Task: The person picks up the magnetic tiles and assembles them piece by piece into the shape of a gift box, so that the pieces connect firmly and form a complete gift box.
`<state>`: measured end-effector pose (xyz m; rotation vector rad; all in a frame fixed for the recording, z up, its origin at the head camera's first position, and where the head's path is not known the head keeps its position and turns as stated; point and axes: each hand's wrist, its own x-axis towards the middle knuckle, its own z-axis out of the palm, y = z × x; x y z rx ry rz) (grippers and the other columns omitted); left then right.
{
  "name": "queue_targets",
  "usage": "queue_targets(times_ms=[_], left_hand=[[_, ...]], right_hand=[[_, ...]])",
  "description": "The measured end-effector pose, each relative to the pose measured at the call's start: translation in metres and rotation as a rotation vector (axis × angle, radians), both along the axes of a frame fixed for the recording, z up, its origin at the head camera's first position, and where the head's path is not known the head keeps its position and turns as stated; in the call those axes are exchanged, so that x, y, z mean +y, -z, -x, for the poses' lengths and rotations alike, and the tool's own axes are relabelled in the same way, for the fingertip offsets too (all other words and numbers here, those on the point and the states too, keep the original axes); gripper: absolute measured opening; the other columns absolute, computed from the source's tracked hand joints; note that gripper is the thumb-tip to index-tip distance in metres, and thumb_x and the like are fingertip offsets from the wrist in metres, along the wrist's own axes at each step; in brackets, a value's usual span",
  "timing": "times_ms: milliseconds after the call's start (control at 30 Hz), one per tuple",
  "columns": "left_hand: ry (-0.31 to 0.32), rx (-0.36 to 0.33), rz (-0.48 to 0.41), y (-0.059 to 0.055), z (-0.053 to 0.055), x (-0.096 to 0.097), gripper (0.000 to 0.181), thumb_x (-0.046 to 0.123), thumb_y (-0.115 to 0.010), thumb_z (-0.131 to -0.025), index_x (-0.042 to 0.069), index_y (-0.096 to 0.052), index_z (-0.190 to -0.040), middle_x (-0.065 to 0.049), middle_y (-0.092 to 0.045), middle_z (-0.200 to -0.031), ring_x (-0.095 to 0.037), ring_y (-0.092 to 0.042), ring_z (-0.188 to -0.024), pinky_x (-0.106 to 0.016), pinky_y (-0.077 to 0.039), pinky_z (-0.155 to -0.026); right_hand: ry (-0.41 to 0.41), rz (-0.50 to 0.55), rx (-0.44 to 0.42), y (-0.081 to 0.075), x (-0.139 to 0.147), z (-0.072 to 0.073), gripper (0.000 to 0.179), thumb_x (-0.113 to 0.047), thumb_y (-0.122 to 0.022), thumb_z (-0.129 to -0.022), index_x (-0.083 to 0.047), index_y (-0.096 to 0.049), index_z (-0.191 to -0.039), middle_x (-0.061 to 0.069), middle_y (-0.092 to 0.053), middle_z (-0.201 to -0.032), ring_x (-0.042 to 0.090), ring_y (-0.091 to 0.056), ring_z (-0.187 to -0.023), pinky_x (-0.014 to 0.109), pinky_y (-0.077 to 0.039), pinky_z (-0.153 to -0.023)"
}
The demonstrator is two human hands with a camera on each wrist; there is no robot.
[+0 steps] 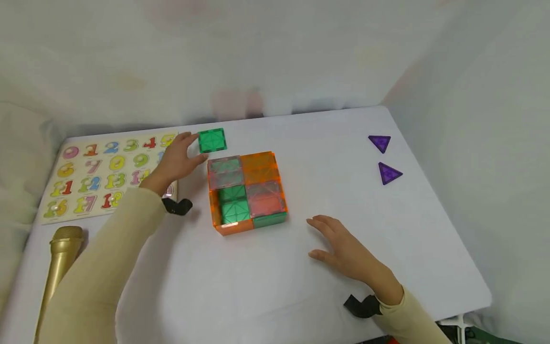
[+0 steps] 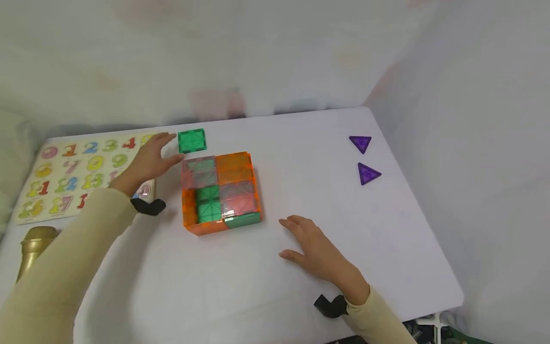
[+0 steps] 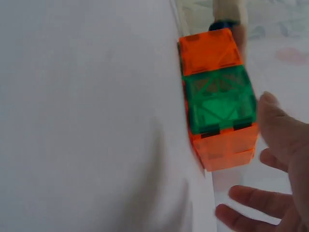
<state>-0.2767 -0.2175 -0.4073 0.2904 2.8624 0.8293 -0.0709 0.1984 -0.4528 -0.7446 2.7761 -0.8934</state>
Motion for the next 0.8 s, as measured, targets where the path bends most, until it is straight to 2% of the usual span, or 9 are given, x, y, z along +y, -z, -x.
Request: queue_targets(times_ms=[67,133,200,300,400,567,700,800], left_hand=[[0.033,-0.032,0.096,0.003,0.024,-0.005,0.075,0.032,-0.059,-0.094,-0.001,-0.022,-0.15,-0.031,-0.015,-0.155,-0.052,-0.017,-0.14,-0.064,-0.017,-0.113],[0.066,-0.053,0.174,0.008,0.041,-0.007,0.08,0.03,-0.062,-0.092,-0.005,-0.02,-0.15,-0.034,-0.014,-0.153,-0.055,-0.016,-0.138,-0.064,-0.016,-0.113],[0.105,-0.074,0.236,0.013,0.054,-0.008,0.084,0.03,-0.064,-0.09,-0.009,-0.019,-0.148,-0.036,-0.013,-0.152,-0.057,-0.016,-0.137,-0.064,-0.015,-0.113],[0.151,-0.122,0.303,0.02,0.064,-0.006,0.089,0.034,-0.066,-0.088,-0.01,-0.018,-0.148,-0.035,-0.013,-0.153,-0.058,-0.015,-0.136,-0.064,-0.013,-0.114],[0.156,-0.142,0.342,0.026,0.067,-0.008,0.089,0.037,-0.065,-0.089,-0.008,-0.018,-0.149,-0.032,-0.016,-0.154,-0.058,-0.014,-0.136,-0.065,-0.013,-0.113],[0.113,-0.08,0.366,0.024,0.065,-0.01,0.077,0.034,-0.064,-0.091,-0.009,-0.029,-0.145,-0.03,-0.03,-0.149,-0.057,-0.023,-0.131,-0.067,-0.024,-0.107],[0.052,-0.146,0.313,0.025,0.063,-0.007,0.086,0.036,-0.065,-0.09,-0.002,-0.018,-0.151,-0.03,-0.026,-0.151,-0.057,-0.017,-0.134,-0.075,-0.018,-0.104],[0.039,-0.188,0.307,0.027,0.062,-0.003,0.091,0.037,-0.064,-0.09,0.003,-0.009,-0.153,-0.028,-0.021,-0.154,-0.056,-0.013,-0.136,-0.079,-0.013,-0.102]], right_hand=[[0.023,-0.011,-0.048,0.002,-0.001,-0.011,0.07,-0.049,-0.063,-0.088,-0.024,-0.035,-0.147,0.003,-0.038,-0.148,0.022,-0.039,-0.136,0.043,-0.04,-0.108],[0.071,-0.052,-0.086,0.004,-0.001,-0.022,0.071,-0.048,-0.064,-0.088,-0.025,-0.035,-0.148,0.004,-0.037,-0.15,0.024,-0.038,-0.137,0.047,-0.04,-0.108],[0.144,-0.134,-0.107,0.004,0.0,-0.033,0.072,-0.047,-0.068,-0.086,-0.025,-0.037,-0.147,0.008,-0.036,-0.151,0.029,-0.035,-0.139,0.055,-0.038,-0.107],[0.25,-0.296,-0.147,0.004,0.002,-0.05,0.074,-0.047,-0.072,-0.082,-0.024,-0.042,-0.145,0.013,-0.031,-0.154,0.037,-0.028,-0.142,0.066,-0.034,-0.102],[0.284,-0.389,-0.191,0.007,0.002,-0.062,0.079,-0.052,-0.072,-0.079,-0.024,-0.042,-0.146,0.017,-0.022,-0.158,0.042,-0.018,-0.145,0.074,-0.028,-0.1],[0.257,-0.378,-0.21,0.01,-0.001,-0.069,0.085,-0.055,-0.068,-0.08,-0.025,-0.033,-0.15,0.02,-0.006,-0.16,0.046,-0.004,-0.146,0.08,-0.015,-0.099],[0.241,-0.334,-0.207,0.013,-0.001,-0.065,0.086,-0.055,-0.068,-0.08,-0.024,-0.031,-0.151,0.021,0.0,-0.161,0.049,0.003,-0.145,0.082,-0.008,-0.098],[0.228,-0.289,-0.231,0.018,0.0,-0.063,0.087,-0.057,-0.066,-0.081,-0.023,-0.029,-0.152,0.021,0.006,-0.16,0.049,0.01,-0.144,0.082,0.001,-0.098]])
